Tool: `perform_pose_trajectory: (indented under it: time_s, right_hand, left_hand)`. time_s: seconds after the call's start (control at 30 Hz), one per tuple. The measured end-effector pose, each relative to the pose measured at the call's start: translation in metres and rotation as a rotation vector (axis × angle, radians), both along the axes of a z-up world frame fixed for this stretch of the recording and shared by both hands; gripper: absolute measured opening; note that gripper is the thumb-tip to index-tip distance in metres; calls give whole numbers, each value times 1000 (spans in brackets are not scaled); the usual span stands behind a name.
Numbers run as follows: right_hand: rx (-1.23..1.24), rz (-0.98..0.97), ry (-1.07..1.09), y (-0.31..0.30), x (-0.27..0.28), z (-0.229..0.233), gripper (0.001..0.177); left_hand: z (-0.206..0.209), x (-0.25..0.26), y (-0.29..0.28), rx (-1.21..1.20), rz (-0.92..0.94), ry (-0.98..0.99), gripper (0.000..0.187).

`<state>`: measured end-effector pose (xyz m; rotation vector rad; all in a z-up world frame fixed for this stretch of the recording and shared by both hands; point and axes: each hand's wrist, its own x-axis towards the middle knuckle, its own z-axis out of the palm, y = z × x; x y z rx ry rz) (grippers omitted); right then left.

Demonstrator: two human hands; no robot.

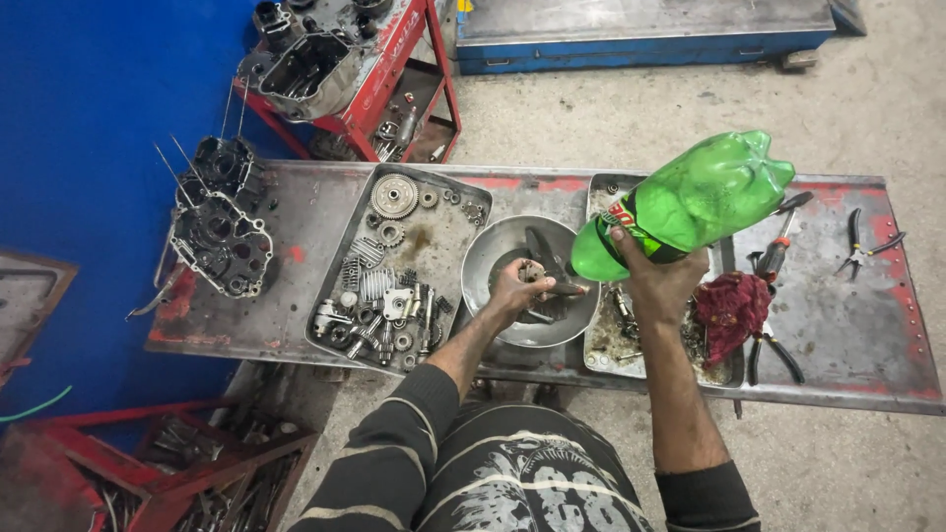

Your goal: The person scrubs various small metal engine parts in a metal bowl using a dark cloth. They repeatedly pour a liquid from a green plastic bottle onto the parts and the cloth to aid in cleaning. The person handles multiple components, including gears and cylindrical pieces, scrubbing them individually before placing them back into the bowl or onto the tray.

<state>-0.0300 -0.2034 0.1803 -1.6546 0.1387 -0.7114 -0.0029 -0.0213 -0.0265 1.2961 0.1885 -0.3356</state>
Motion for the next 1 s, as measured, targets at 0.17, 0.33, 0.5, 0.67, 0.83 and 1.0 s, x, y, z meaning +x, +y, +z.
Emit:
perform_pose_trajectory:
  time_s: [0.17,0.33,0.5,0.67,0.83,1.0]
  right_hand:
    - [66,-26,43,11,-7,25,59]
    - [83,-72,89,-20,-7,-22,55]
    - [70,-73,36,6,-2,5,62]
    - [61,-80,20,3,-4,9,59]
    - [37,-65,7,11,-6,25,59]
    - [-10,-88,-29,8,-7,29,57]
  left_hand:
    - [20,-6,-8,178,10,-23,37]
    - [45,-13,-5,155,-77,52,36]
    - [15,-6,-6,-19,-131,237,36]
    - [16,-8,-8,44,-27,137,28]
    - [27,0,-13,-41,-3,290,61]
    - [6,8,-3,-173,-131,324,85]
